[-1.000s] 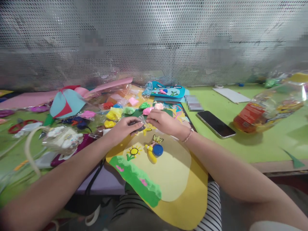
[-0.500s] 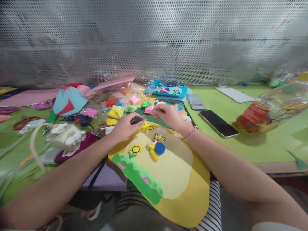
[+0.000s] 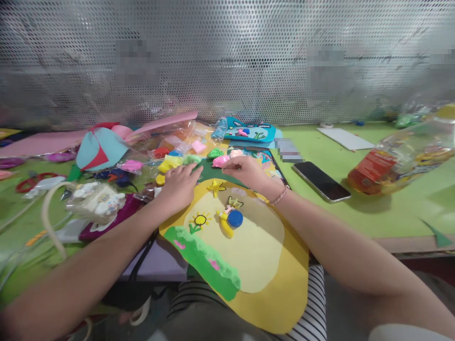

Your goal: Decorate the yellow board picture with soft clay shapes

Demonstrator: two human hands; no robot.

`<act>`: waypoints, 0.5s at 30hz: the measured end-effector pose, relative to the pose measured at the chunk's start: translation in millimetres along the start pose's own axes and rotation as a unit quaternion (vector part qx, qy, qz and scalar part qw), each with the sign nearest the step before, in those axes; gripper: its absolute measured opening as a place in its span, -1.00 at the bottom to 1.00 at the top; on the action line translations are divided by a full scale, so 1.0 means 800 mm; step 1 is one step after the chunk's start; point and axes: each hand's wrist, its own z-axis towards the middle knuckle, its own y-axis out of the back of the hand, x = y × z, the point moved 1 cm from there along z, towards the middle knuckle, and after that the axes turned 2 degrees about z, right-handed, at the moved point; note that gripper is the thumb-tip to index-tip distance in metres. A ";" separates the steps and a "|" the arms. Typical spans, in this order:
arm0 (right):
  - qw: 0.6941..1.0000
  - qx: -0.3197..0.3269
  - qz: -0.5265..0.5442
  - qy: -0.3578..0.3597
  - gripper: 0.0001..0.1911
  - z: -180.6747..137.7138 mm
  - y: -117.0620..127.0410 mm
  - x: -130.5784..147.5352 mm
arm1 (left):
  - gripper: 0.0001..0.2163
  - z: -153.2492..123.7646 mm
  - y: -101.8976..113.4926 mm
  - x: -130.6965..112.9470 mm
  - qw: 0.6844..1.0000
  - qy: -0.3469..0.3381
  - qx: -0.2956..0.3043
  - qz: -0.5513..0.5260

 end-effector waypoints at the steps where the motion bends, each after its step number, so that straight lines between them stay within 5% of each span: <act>1: 1.000 0.001 0.020 -0.004 -0.84 0.000 -0.001 -0.002 | -0.50 0.001 0.001 -0.002 1.000 -0.013 0.000 -0.012; 7: 0.993 0.027 0.109 -0.032 -0.78 0.001 -0.005 -0.011 | -0.60 0.008 0.001 -0.010 0.989 -0.119 0.045 -0.080; 15: 0.994 0.031 0.083 -0.070 -0.78 -0.001 -0.002 0.006 | -0.73 0.000 -0.008 0.002 0.998 -0.049 0.027 0.019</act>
